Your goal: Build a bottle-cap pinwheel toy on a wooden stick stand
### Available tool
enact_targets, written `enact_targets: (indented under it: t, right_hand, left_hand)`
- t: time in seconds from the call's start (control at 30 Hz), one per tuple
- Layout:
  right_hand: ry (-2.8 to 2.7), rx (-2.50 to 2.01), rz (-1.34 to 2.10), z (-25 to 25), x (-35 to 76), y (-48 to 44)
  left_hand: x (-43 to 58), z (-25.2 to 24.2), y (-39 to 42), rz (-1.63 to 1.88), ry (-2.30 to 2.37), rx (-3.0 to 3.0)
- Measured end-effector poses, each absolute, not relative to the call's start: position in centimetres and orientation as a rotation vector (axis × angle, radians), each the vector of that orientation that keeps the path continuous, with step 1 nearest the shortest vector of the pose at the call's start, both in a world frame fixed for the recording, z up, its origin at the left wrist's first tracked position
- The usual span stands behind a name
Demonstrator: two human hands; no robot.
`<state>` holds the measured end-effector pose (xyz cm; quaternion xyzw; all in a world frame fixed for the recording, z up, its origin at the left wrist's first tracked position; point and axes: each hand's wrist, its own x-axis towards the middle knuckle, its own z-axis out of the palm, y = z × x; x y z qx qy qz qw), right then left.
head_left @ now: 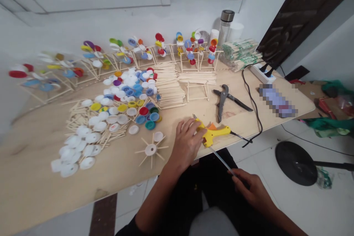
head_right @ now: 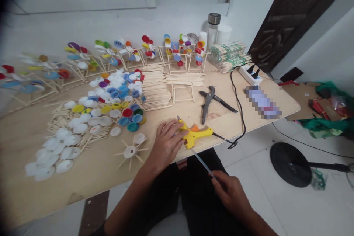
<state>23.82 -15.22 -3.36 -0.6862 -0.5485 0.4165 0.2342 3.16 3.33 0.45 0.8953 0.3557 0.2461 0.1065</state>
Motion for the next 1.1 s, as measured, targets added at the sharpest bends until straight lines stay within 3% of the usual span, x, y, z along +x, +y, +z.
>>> enact_targets:
  t: [0.57,0.87,1.1]
  right_hand:
    - [-1.474,-1.837,1.296,-2.4,22.4,-14.4]
    - [-1.149,-1.938,1.302,-0.3,22.9,-14.0]
    - [-1.376,-1.873,1.418,-0.3,22.0,-13.6]
  left_hand:
    - [2.9,0.8,3.6,0.666,1.024,2.692]
    - [3.2,0.8,3.9,0.643,1.014,2.733]
    - [3.0,0.9,4.3,0.636,0.977,2.740]
